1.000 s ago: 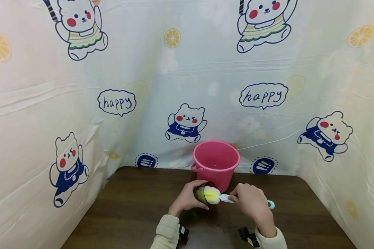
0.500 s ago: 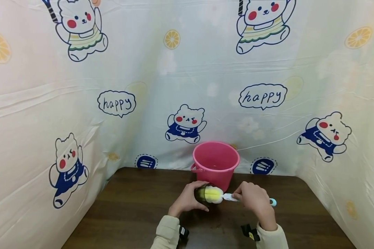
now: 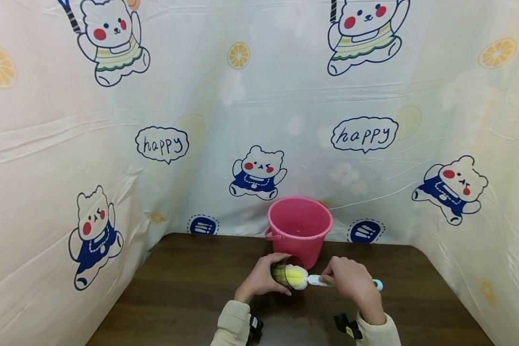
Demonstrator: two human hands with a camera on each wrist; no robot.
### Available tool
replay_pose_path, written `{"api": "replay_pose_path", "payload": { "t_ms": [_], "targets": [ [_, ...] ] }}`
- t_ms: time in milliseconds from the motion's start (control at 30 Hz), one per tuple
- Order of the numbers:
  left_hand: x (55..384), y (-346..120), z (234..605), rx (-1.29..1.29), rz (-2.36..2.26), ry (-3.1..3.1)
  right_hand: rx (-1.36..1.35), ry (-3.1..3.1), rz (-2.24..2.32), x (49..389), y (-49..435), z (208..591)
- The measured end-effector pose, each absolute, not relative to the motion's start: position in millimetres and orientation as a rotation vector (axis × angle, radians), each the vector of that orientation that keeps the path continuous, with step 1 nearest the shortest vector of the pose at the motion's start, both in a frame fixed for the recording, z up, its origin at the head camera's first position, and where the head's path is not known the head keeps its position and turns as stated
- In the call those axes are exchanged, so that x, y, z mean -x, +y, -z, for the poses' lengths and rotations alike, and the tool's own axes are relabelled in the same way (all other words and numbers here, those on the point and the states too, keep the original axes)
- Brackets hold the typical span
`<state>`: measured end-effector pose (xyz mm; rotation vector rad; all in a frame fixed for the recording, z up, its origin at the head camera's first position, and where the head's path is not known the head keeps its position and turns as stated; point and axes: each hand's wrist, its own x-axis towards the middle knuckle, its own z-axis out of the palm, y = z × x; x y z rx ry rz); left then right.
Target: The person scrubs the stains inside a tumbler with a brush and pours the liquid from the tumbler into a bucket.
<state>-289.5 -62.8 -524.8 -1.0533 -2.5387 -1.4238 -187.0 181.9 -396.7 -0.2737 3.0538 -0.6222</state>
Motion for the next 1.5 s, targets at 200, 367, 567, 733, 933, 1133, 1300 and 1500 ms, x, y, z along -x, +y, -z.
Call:
{"api": "replay_pose_path", "payload": {
  "t_ms": [200,367,567,733,933,1133,1300,1500],
  "targets": [
    [289.7,-62.0,525.4,1.037,1.462,-2.546,0.263,3.085,0.663,186.9,183.3,393.1],
    [288.9,-61.6,524.3,1.031,1.445,-2.579,0.218,3.094,0.671,190.5,186.8,395.2],
    [287.9,-61.8,521.2,1.060,1.436,-2.572,0.184,3.073,0.632,193.5,187.8,400.2],
    [286.5,-61.3,518.9,1.067,1.423,-2.553,0.218,3.063,0.599,192.0,183.0,400.6],
    [286.6,-61.0,519.3,1.052,1.434,-2.550,0.296,3.084,0.578,185.9,176.3,395.8],
    [286.9,-58.5,520.7,1.053,1.428,-2.549,0.298,3.147,0.551,183.2,174.8,391.9],
    [286.4,-57.8,520.3,1.073,1.413,-2.570,0.238,3.158,0.563,184.7,180.1,390.8],
    [288.5,-59.1,522.4,1.085,1.373,-2.588,0.191,3.105,0.605,190.4,188.4,394.2]
  ]
}}
